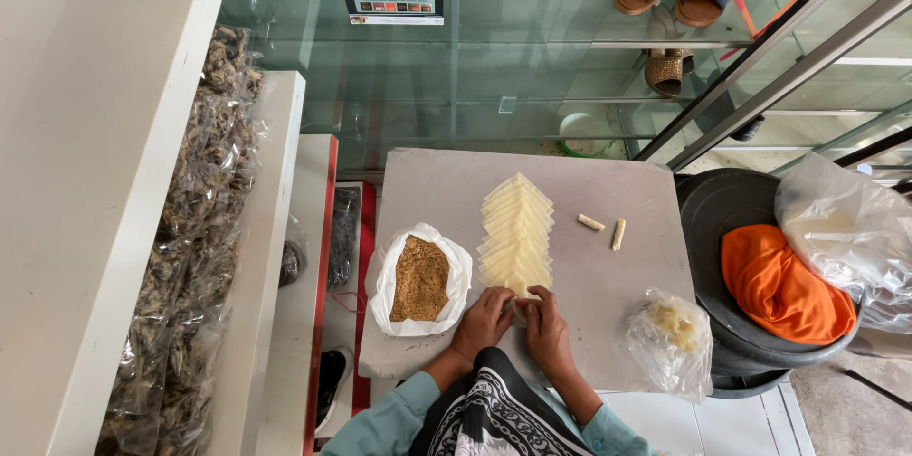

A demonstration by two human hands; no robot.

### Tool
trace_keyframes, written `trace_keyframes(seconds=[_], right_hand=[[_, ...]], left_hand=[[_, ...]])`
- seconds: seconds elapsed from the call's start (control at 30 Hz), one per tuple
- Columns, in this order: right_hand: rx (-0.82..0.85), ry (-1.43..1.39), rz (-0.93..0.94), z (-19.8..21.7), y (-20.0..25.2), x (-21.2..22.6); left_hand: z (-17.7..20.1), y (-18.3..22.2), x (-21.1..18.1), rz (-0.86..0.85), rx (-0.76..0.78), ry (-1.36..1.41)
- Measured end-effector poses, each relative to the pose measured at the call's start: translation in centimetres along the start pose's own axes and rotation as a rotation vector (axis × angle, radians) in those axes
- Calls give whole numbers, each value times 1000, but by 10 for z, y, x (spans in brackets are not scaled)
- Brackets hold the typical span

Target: The person prepares snacks by placing a small amount of filling from a bag onto square wrappers and rolling them into cylinders.

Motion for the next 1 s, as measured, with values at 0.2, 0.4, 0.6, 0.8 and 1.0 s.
trace_keyframes(seconds=[0.2,0.4,0.6,0.8,1.0], right_hand=[[-1,-20,-2,0,-2,-8],[-57,-117,-30,2,-4,-23],[-42,-69,-48,0,-3,-21],[3,92,171,0,-5,-6],[62,135,307,2,-10,-2]], left_hand=[[7,-3,-11,-45,12,8],[10,-4,-14,-6,-8,32],[4,0,-4,23,22,0],[-2,2,5,-79,-17,-65],[3,4,5,-201,6,-171]])
Point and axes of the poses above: each hand's wrist, its own y-axis away from the middle knuckle, its own z-axis out of the back of the hand, x = y × z, the point moved 3 cm from there along -y, towards the middle knuckle, and after that the axes turned 14 degrees about -x, right-handed, at the moved point
